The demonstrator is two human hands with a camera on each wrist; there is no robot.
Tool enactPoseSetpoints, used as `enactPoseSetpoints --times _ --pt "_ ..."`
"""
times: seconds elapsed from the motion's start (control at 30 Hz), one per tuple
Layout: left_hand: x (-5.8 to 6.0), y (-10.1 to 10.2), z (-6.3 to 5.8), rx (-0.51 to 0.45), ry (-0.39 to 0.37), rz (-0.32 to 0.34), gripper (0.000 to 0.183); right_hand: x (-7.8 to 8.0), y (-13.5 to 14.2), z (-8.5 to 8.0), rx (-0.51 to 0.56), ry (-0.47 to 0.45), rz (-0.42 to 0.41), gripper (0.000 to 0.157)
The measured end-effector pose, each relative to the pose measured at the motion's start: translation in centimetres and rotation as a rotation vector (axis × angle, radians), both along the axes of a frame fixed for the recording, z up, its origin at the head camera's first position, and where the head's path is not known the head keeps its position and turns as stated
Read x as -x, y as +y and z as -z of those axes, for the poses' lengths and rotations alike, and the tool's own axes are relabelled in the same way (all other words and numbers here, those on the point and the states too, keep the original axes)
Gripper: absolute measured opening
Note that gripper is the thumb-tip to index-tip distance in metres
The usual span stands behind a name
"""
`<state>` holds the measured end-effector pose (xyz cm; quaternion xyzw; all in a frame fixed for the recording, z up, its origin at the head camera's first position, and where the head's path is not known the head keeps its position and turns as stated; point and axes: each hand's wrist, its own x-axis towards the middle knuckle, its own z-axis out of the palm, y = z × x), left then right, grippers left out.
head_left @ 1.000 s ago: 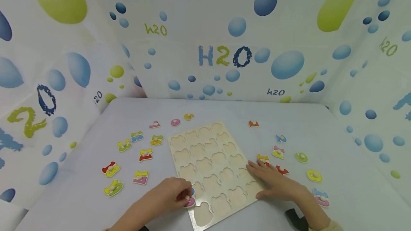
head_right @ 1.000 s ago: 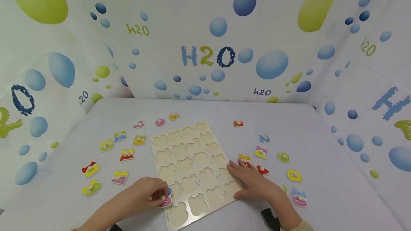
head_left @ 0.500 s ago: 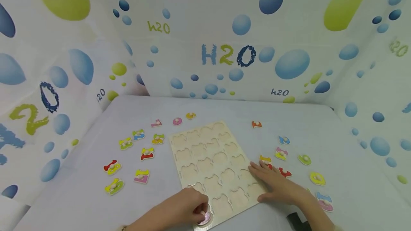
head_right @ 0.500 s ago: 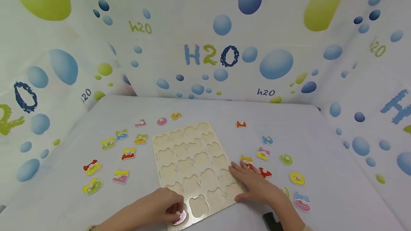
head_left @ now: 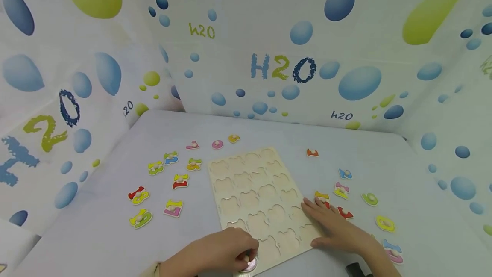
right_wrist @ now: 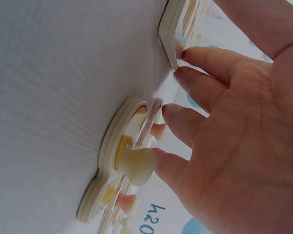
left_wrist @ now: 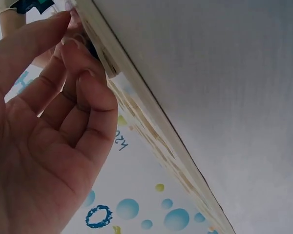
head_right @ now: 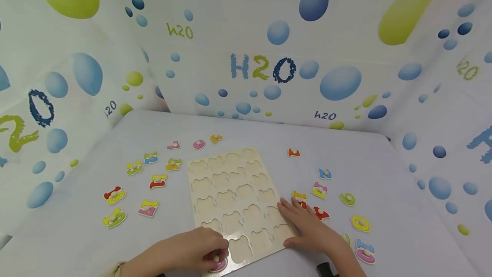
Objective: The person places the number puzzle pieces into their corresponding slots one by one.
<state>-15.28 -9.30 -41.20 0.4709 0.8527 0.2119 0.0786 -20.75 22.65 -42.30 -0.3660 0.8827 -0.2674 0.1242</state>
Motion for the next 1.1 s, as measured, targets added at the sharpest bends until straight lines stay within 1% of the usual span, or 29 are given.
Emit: enactPoseSetpoints --times 0.07,0.17,0.23,0.3,0.37,0.4,0.47,0.57,0.6,0.63,0.77,0.87,1.0,1.1 --pt "0.2 -0.1 -0.2 0.011 -0.024 0.014 0.022 0.1 -0.1 -0.1 -0.007 -0.016 0.004 0.087" --pt "0.3 0.0 -0.2 0.027 -0.071 0.009 0.022 0.0 -0.2 -0.2 -0.012 -0.037 0.011 0.088" --pt "0.4 0.0 -0.1 0.02 -0.086 0.001 0.023 0.0 -0.1 -0.2 -0.018 -0.042 0.014 0.088" --pt "0.4 -0.1 0.1 0.003 -0.104 -0.005 0.027 -0.1 0.0 -0.3 -0.026 -0.04 0.017 0.088" --pt "0.4 -0.3 0.2 -0.016 -0.14 -0.02 0.037 -0.1 0.0 -0.3 -0.031 -0.037 0.016 0.087" --pt "0.4 -0.5 0.1 -0.018 -0.153 -0.044 0.042 -0.1 0.0 -0.2 -0.033 -0.035 0.016 0.087" --pt "0.3 -0.9 -0.2 -0.011 -0.178 -0.118 0.051 0.0 -0.1 -0.2 -0.036 -0.034 0.023 0.086" --pt "0.3 -1.4 -0.7 0.015 -0.206 -0.223 0.053 0.1 -0.2 -0.1 -0.04 -0.031 0.027 0.086" --pt "0.3 -1.4 -0.8 0.024 -0.205 -0.238 0.052 0.1 -0.2 -0.1 -0.047 -0.025 0.031 0.086" --pt "0.4 -1.4 -0.8 0.03 -0.197 -0.238 0.051 0.1 -0.2 -0.1 -0.05 -0.023 0.032 0.086" --pt "0.5 -0.9 -0.6 0.081 -0.092 -0.163 0.039 0.1 -0.3 -0.2 -0.057 -0.016 0.03 0.087" --pt "0.6 -0.5 -0.5 0.142 -0.022 -0.134 0.031 0.2 -0.4 -0.3 -0.052 -0.03 0.038 0.087" --pt "0.5 -0.3 -0.8 0.198 0.002 -0.132 0.029 0.1 -0.5 -0.3 -0.051 -0.045 0.046 0.087" --pt "0.3 -0.2 -0.8 0.205 0.029 -0.143 0.031 0.1 -0.5 -0.3 -0.052 -0.043 0.047 0.087"
